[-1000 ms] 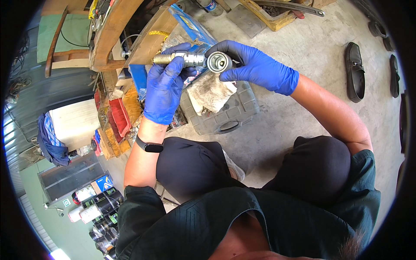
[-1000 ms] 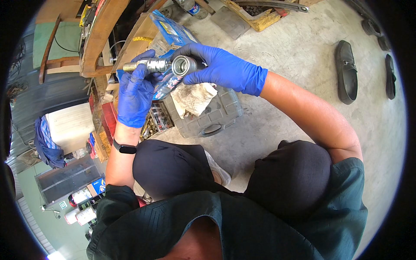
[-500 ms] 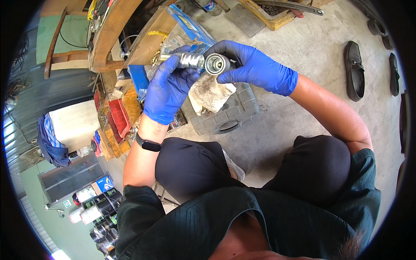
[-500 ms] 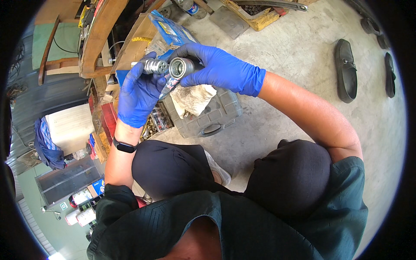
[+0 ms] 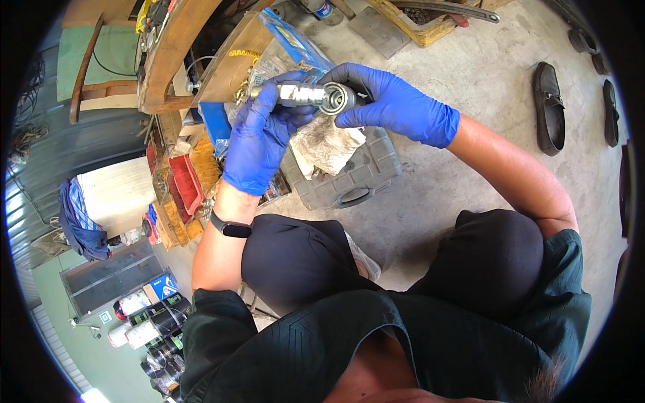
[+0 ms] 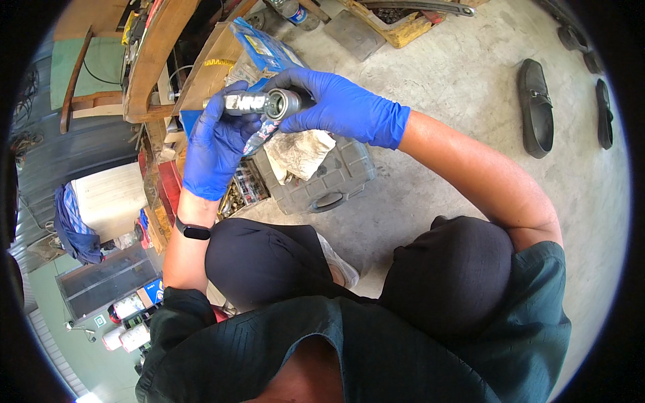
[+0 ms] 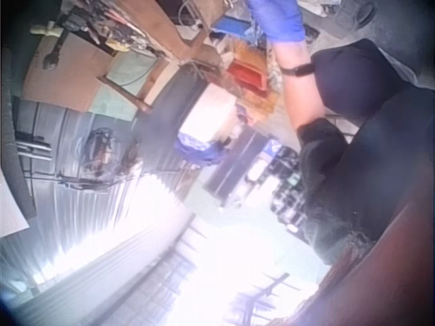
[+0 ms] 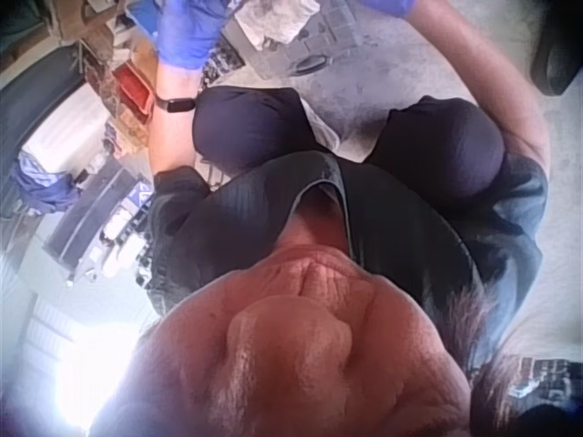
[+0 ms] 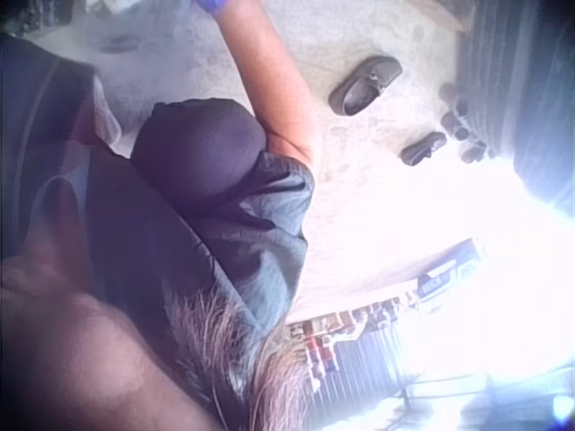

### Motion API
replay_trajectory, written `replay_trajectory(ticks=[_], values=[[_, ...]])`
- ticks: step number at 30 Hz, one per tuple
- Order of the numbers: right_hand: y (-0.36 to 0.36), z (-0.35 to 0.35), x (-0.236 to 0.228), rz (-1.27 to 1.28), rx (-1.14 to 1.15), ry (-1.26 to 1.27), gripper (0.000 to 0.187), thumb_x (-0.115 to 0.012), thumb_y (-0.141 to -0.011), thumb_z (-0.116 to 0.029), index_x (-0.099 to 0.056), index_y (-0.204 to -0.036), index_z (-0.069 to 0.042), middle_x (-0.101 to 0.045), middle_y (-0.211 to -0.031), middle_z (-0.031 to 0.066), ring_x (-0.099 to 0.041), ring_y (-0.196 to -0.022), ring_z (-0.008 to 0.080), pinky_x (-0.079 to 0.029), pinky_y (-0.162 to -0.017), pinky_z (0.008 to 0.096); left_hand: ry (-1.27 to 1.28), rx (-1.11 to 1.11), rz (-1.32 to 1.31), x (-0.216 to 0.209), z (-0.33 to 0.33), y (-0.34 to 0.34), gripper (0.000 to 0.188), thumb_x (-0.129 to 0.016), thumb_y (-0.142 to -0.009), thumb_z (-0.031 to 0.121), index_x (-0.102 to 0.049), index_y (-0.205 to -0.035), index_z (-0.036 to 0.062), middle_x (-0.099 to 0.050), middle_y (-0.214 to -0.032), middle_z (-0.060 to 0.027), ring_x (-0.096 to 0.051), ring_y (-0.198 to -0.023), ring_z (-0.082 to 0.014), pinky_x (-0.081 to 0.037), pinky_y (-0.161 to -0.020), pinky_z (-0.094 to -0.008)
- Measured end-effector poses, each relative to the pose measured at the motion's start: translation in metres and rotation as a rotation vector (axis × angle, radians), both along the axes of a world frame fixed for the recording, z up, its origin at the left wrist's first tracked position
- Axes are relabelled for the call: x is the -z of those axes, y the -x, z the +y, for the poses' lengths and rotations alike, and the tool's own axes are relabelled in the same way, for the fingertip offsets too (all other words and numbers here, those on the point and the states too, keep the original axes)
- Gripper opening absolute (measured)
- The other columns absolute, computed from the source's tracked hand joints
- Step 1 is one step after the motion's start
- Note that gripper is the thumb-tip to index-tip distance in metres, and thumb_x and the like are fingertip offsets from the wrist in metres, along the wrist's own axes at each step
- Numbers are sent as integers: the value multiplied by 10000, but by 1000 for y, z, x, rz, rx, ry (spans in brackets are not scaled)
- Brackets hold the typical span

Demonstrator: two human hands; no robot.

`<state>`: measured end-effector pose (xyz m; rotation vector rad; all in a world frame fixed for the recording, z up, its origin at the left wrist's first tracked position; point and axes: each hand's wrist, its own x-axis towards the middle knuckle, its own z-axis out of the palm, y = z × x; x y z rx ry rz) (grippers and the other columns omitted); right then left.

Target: The person sits on the floor and assembles small cylindrical metal parts by hand, repeatedly connecting and disconnecting them. They wipe the parts with a cloth and handle a small yellow box containing additional components.

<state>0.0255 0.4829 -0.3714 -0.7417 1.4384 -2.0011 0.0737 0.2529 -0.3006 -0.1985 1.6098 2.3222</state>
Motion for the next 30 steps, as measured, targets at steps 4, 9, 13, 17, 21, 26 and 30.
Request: replay_trajectory(ticks=[4, 9, 13, 17, 21, 26, 30], values=[[0, 2, 4, 9, 15, -23, 560, -766, -865, -93, -522, -1368, -68, -609, -1226, 65, -558, -1144, 143, -470, -1030, 301, 221, 7, 106, -7, 9, -4, 360, -559, -1033, 197, -568, -1326, -13, -636, -1264, -137, -654, -1109, -216, -572, -933, -350], [-1, 2, 7, 34, 12, -41, 577, -774, -865, -157, -526, -1381, -86, -623, -1268, 116, -577, -1194, 192, -437, -1076, 329, 302, 26, 129, -11, 15, -7, 328, -570, -1022, 157, -587, -1311, 5, -634, -1263, -114, -642, -1130, -204, -557, -960, -346], [-2, 3, 3, 35, 16, -88, 564, -766, -873, -115, -515, -1376, -61, -609, -1195, 60, -554, -1114, 129, -486, -989, 288, 461, 65, 178, -17, 16, -7, 322, -587, -1016, 170, -603, -1292, 6, -633, -1280, -100, -631, -1132, -176, -536, -974, -327], [-3, 5, 2, 40, 2, -140, 559, -758, -890, -156, -513, -1384, -59, -616, -1187, 71, -568, -1097, 138, -487, -980, 291, 619, 120, 236, -23, 18, -9, 306, -632, -993, 151, -622, -1265, 9, -638, -1284, -97, -627, -1115, -154, -518, -981, -304], [-3, 2, 13, 118, 12, -174, 597, -766, -892, -215, -503, -1403, -53, -624, -1199, 89, -588, -1083, 158, -496, -968, 309, 673, 124, 303, -17, 19, -8, 303, -678, -956, 91, -631, -1245, 13, -650, -1260, -95, -635, -1084, -148, -521, -967, -291], [-1, 5, 13, 190, -32, -281, 627, -788, -854, -229, -521, -1390, -40, -655, -1176, 148, -629, -1067, 211, -510, -955, 338, 701, 128, 86, -18, 13, -8, 306, -701, -930, 62, -633, -1224, 11, -690, -1123, -81, -674, -956, -134, -558, -868, -269], [0, 11, 18, 366, -46, -490, 609, -789, -824, -203, -550, -1356, -31, -677, -1136, 192, -664, -1035, 273, -520, -946, 359, 759, 267, -61, -19, 10, -9, 304, -703, -929, 90, -632, -1213, 8, -688, -974, -60, -632, -761, -94, -512, -688, -223]])
